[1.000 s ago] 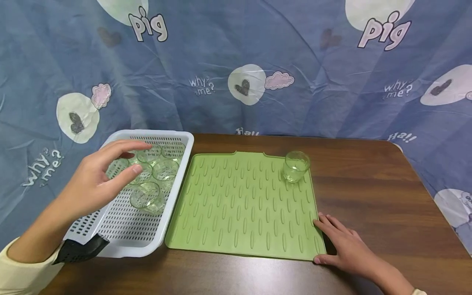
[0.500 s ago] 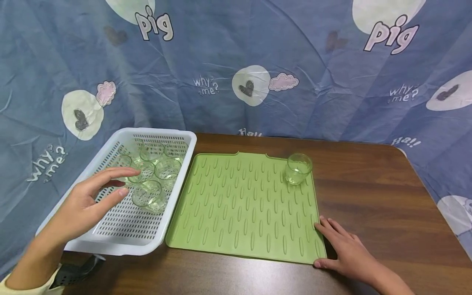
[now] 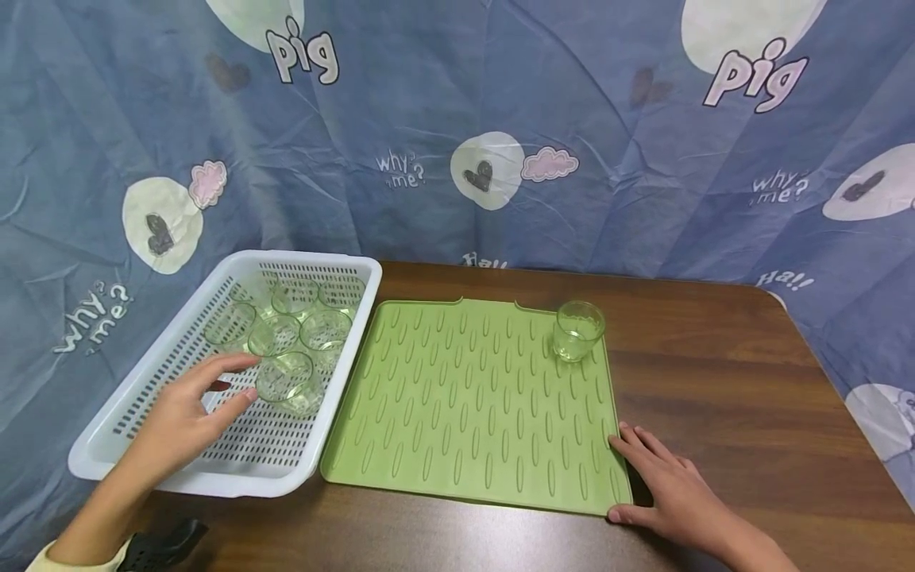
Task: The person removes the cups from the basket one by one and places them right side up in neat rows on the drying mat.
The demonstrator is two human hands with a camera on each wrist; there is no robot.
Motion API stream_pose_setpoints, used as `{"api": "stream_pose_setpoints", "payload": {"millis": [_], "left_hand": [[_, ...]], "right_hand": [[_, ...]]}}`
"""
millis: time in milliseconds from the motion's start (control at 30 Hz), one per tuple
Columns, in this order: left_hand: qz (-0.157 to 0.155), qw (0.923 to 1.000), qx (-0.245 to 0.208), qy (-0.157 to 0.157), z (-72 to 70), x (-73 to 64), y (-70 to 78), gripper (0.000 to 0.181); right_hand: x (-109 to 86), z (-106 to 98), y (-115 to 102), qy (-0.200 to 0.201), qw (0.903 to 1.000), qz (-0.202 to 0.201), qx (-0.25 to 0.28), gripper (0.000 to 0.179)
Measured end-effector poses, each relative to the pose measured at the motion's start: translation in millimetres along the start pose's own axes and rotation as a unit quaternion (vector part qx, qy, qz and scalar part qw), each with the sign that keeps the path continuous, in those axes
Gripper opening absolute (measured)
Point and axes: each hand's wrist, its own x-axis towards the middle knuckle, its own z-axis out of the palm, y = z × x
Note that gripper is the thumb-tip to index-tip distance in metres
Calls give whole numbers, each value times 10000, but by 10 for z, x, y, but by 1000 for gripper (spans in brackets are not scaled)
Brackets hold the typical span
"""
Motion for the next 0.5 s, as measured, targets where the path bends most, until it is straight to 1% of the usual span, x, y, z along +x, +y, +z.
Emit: {"api": "stream_pose_setpoints", "payload": {"millis": [133,233,300,367,500], "left_hand": [[-209,9984,417,-331,76,6,-90,47],[-533,9946,558,-692,107,30,-108,56],[-689,9915,600,-927,120,51,-107,63],[-741,9892,606,-1110,128,70,-106,68],[-569,9889,590,-1238,141,91,-119,70]], "right_hand": [[-12,25,5,192,9998,-77,-84,90],[-20,39,18,326,9993,-139,-131,90],[-24,48,27,404,9989,-171,-166,91],[-25,56,32,474,9985,-207,-180,91],[-24,70,29,541,9981,-246,-160,91]]}}
